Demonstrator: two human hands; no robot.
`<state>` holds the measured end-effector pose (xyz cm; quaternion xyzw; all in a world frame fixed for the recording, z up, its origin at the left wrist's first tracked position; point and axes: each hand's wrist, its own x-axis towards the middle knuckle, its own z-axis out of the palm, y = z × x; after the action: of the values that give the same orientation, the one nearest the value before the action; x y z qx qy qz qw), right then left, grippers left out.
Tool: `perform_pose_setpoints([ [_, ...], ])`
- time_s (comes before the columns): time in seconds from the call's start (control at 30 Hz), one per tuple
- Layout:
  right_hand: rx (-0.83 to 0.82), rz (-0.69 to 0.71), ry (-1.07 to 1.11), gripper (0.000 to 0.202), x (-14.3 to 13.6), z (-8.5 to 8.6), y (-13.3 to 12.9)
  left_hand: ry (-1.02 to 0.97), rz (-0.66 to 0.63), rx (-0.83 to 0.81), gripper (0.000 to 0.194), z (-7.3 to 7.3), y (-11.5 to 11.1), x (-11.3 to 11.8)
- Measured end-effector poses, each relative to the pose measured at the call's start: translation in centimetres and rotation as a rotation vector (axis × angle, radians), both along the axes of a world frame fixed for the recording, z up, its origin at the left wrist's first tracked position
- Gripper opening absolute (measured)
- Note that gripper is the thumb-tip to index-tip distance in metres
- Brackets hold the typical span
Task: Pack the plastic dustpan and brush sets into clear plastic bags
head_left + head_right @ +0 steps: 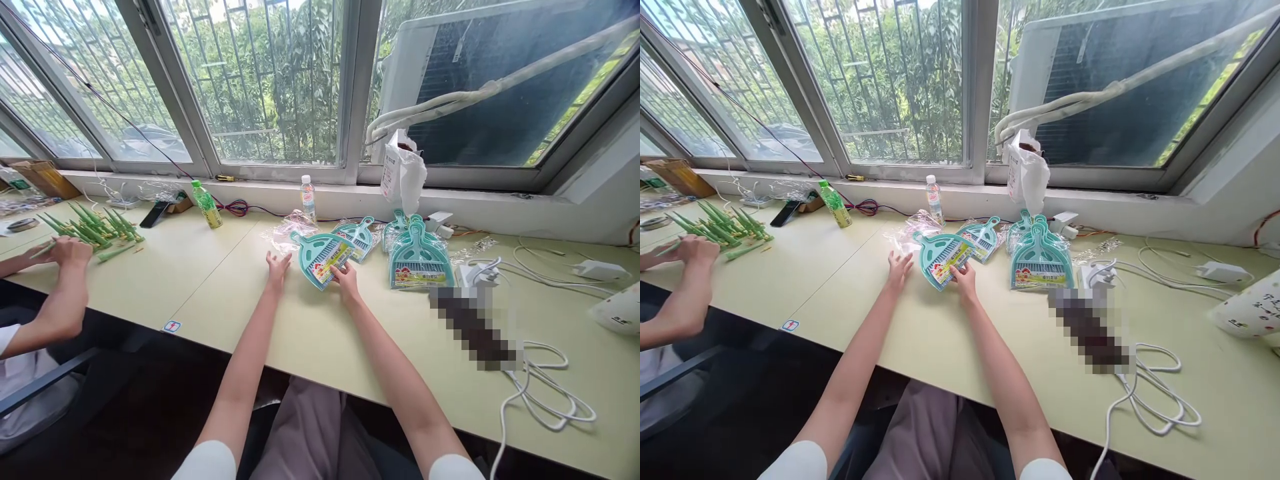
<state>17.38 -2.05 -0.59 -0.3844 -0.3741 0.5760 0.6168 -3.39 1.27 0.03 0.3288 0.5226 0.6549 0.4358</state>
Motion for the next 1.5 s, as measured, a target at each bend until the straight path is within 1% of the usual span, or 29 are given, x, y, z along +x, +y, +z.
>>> perform_pose_setpoints([
  [0.03,0.001,0.006,-0.01,0.049,0.0,0.0,0.0,-0.087,-0.126,-0.015,0.089,-0.1,0.0,0.1],
  [0.1,0.004,0.019,-0.026,0.049,-0.1,0.1,-0.1,-0.156,-0.316,-0.013,0.088,-0.3,-0.2,0.4],
  [0.17,0.005,0.024,-0.036,0.048,-0.1,0.1,-0.2,-0.157,-0.43,0.023,0.087,-0.2,-0.5,0.6],
  [0.27,0.004,0.016,-0.034,0.046,-0.1,0.2,-0.1,-0.17,-0.523,0.084,0.088,-0.1,-0.5,0.5],
  [0.4,-0.017,-0.034,0.012,0.044,0.0,-0.1,0.2,-0.198,-0.528,0.12,0.089,0.0,0.0,-0.2],
  [0.53,-0.055,-0.178,0.083,0.042,0.4,-0.6,0.6,-0.178,-0.486,0.178,0.087,0.1,0.0,-1.1],
  [0.6,-0.06,-0.223,0.107,0.043,0.6,-0.8,0.7,-0.163,-0.473,0.186,0.087,0.2,-0.1,-1.3],
  [0.67,-0.052,-0.218,0.112,0.045,0.6,-0.8,0.7,-0.154,-0.477,0.181,0.09,0.2,-0.1,-1.3],
  [0.8,-0.022,-0.125,0.04,0.046,0.2,-0.4,0.3,-0.11,-0.487,0.095,0.099,-0.2,0.2,-0.7],
  [0.87,-0.019,-0.088,-0.002,0.046,-0.1,-0.2,0.1,-0.099,-0.483,0.057,0.099,-0.5,0.4,-0.3],
  [0.93,-0.019,-0.066,-0.025,0.047,-0.3,0.0,0.0,-0.069,-0.496,0.032,0.092,-0.7,0.4,0.1],
  [1.03,-0.012,-0.053,-0.027,0.048,-0.3,0.2,-0.1,0.048,-0.543,-0.021,0.068,-0.6,0.2,0.5],
  [1.07,-0.011,-0.056,-0.023,0.048,-0.3,0.2,-0.1,0.074,-0.556,-0.024,0.063,-0.5,0.1,0.5],
  [1.13,-0.008,-0.069,-0.014,0.048,-0.2,0.0,-0.1,0.081,-0.598,0.007,0.064,-0.2,0.0,0.5],
  [1.2,-0.006,-0.095,-0.007,0.047,-0.1,-0.2,0.1,0.067,-0.672,0.031,0.068,0.1,-0.1,0.3],
  [1.23,-0.012,-0.116,-0.005,0.046,-0.1,-0.4,0.2,0.069,-0.717,0.026,0.067,0.3,-0.1,0.2],
  [1.33,-0.056,-0.187,0.011,0.042,0.1,-0.8,0.5,0.067,-0.821,-0.03,0.052,0.5,-0.1,0.0],
  [1.4,-0.074,-0.202,0.026,0.041,0.1,-0.8,0.5,0.025,-0.833,-0.072,0.051,0.5,0.1,-0.3],
  [1.5,-0.065,-0.171,0.023,0.041,0.0,-0.6,0.3,-0.091,-0.756,-0.101,0.056,0.1,0.4,-0.6],
])
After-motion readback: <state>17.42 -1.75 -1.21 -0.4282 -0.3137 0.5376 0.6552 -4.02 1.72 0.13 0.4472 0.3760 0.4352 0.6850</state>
